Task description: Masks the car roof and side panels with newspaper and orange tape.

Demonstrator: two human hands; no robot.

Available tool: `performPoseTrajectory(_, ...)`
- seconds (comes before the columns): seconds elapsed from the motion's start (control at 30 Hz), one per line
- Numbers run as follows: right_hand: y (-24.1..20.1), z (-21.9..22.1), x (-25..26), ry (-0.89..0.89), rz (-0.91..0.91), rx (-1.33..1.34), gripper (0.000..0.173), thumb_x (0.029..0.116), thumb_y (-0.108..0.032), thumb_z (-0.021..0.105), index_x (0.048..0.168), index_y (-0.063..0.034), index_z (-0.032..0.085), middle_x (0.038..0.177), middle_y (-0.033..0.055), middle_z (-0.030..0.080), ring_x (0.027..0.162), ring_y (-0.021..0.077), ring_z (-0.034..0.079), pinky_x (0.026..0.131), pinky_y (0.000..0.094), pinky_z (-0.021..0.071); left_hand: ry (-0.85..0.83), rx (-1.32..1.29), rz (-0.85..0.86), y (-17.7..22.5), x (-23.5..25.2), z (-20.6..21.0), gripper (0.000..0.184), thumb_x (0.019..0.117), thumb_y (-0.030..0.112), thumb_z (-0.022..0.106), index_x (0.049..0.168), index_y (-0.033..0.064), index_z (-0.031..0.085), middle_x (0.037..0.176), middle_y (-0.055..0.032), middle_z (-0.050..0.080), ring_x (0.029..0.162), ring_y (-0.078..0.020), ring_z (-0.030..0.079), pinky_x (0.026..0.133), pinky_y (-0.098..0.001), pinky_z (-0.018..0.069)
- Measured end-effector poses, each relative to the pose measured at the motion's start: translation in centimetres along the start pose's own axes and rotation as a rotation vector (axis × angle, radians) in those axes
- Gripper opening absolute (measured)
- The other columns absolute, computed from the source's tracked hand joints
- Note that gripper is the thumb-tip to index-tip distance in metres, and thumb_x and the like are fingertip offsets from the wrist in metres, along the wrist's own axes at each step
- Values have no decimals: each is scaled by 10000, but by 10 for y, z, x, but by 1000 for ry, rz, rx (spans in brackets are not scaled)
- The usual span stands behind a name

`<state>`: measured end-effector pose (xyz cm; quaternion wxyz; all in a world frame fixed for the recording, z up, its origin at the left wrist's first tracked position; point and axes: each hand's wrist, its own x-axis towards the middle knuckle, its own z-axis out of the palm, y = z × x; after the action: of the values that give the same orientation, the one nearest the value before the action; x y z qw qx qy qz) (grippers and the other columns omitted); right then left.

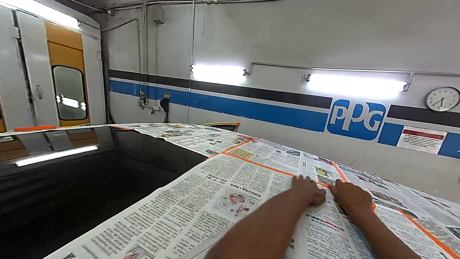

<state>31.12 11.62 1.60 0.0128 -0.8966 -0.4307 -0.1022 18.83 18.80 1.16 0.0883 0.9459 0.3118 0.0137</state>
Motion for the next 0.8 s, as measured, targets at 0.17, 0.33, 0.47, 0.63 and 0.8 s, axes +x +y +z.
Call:
performPoseTrajectory(0.17, 9, -3, -2, -28, -40, 58, 521, 1100, -418, 346, 1350, -20, 571, 1359, 236, 615, 1299, 408, 574, 1003, 620, 456, -3, -26, -57, 41, 12, 9, 658, 1092, 431, 305, 1605, 20, 271, 1700, -182, 180, 1560, -450, 132, 1145, -780, 144)
performPoseTrajectory(0.33, 21, -2, -1, -33, -179, 11, 482, 1103, -337, 340, 1511, -113, 465, 1357, 219, 626, 1303, 397, 570, 1079, 650, 364, 61, -48, -99, 35, 13, 18, 633, 1098, 469, 237, 1604, 99, 326, 1701, -95, 233, 1572, -367, 169, 1178, -746, 110)
performPoseTrajectory(0.47, 67, 1, 5, -20, -420, -30, 526, 1103, -473, 317, 1549, -234, 457, 1310, 148, 684, 1270, 332, 615, 1213, 610, 206, 47, -32, -93, 34, 15, 19, 626, 1099, 478, 244, 1597, 113, 348, 1686, -77, 283, 1566, -336, 209, 1181, -750, 48)
performPoseTrajectory(0.63, 147, -8, 16, 152, -520, -17, 470, 1063, -440, 414, 1428, -217, 609, 1046, 110, 758, 1069, 290, 703, 1234, 631, 152, 70, 47, -90, 30, 19, 23, 640, 1089, 521, 215, 1568, 147, 413, 1661, -52, 344, 1554, -294, 260, 1215, -691, -32)
performPoseTrajectory(0.8, 215, -6, 25, 266, -331, -52, 430, 1061, -439, 472, 1376, -212, 656, 1026, 112, 768, 1040, 304, 718, 1222, 680, 121, 91, 78, -91, 29, 15, 24, 648, 1090, 533, 212, 1565, 145, 422, 1664, -55, 340, 1556, -282, 260, 1229, -664, -29)
